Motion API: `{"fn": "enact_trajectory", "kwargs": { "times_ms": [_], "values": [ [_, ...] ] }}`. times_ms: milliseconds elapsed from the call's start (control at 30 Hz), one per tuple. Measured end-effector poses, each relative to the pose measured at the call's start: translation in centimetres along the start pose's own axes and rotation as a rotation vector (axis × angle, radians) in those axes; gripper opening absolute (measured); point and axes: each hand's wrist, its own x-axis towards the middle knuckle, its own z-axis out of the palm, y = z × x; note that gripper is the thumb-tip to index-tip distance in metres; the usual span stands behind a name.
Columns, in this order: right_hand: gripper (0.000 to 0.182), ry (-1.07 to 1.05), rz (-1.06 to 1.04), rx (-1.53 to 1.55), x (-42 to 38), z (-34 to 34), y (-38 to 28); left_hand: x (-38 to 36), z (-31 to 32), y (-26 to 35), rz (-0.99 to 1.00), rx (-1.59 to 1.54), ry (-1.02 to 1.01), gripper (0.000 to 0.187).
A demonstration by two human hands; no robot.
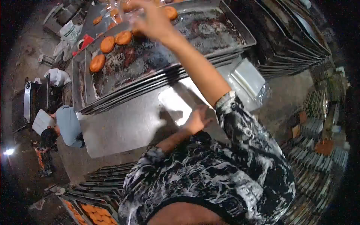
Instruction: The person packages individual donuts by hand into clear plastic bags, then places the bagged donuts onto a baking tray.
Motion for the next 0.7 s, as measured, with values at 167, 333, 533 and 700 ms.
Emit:
{"fn": "enact_trajectory", "kwargs": {
  "times_ms": [167, 333, 533, 700],
  "values": [
    [0.036, -0.454, 0.474, 0.135, -18.3, -8.5, 3.7, 2.0, 4.0, -2.6, -0.173, -0.008, 0.063, 0.026],
    [0.023, -0.625, 0.999, 0.311, -33.0, -14.4, 5.1, 0.8, -0.2, -3.0, -0.231, -0.507, 0.014, 0.028],
    [0.020, -0.481, 0.938, -0.151, -29.6, -13.9, 1.5, 2.4, -6.6, 3.6, -0.807, -0.894, -0.032, 0.022],
    [0.011, -0.374, 1.034, 0.016, -27.1, -11.3, -0.6, 2.7, -8.8, 3.4, -0.560, -0.725, 0.218, 0.015]
  ]
}}
